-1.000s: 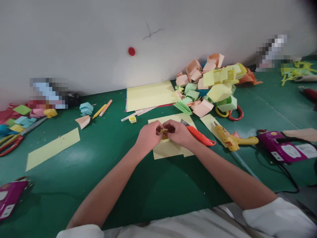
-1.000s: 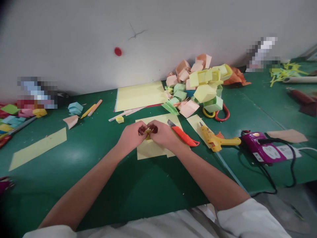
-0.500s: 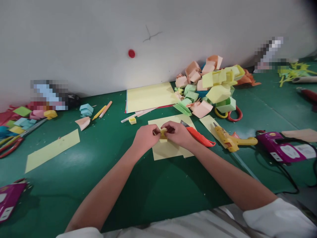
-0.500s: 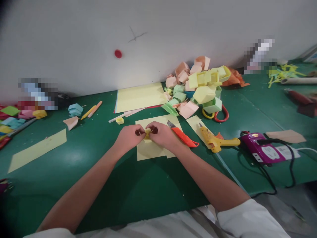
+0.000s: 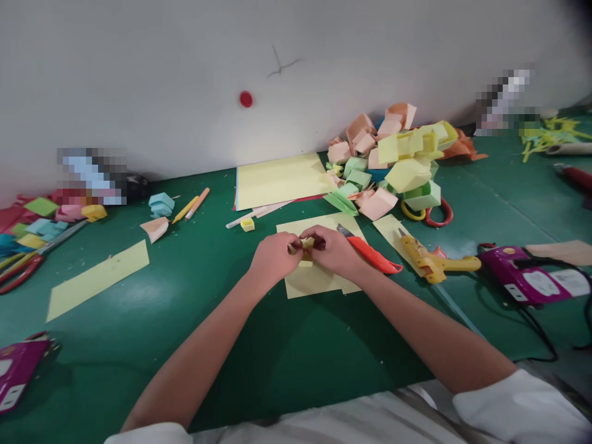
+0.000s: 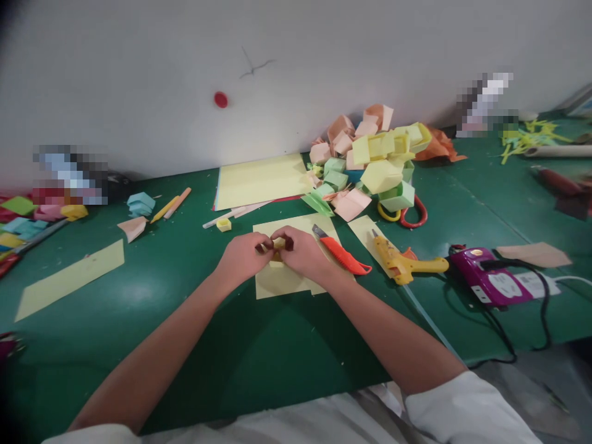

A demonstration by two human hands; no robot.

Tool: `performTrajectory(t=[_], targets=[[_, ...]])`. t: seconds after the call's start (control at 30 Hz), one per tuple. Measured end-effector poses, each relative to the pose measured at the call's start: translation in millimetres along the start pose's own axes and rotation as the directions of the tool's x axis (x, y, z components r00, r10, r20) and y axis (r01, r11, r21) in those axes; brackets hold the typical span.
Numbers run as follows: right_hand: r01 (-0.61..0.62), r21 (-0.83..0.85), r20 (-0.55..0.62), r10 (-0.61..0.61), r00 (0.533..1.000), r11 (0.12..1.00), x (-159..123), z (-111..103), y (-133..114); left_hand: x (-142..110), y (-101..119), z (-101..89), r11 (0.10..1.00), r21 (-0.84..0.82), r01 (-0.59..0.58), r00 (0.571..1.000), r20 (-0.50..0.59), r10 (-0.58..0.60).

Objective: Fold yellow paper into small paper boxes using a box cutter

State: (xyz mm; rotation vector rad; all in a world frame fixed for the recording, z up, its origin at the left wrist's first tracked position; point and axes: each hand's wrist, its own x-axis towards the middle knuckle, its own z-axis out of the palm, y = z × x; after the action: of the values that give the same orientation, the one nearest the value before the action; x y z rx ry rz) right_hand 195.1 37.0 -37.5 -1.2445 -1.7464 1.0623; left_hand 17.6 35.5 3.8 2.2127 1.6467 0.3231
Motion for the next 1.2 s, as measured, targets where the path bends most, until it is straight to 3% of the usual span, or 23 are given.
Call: performTrajectory(t=[0.63,1.2], targets=[[0.038,-0.132,0.009,-0.037,0.999,0.99,-5.8,-2.5,-4.6,1.6,-5.6,3.6,0.997,0.014,-0.072,0.997,0.01,0.072],[-0.037,-0.373,-0.05,0.019,0.999,0.927,-5.7,-0.4,-11.4,-2.8,-3.5,1.8,0.99,0.062,-0.128,0.992,0.004,0.128]])
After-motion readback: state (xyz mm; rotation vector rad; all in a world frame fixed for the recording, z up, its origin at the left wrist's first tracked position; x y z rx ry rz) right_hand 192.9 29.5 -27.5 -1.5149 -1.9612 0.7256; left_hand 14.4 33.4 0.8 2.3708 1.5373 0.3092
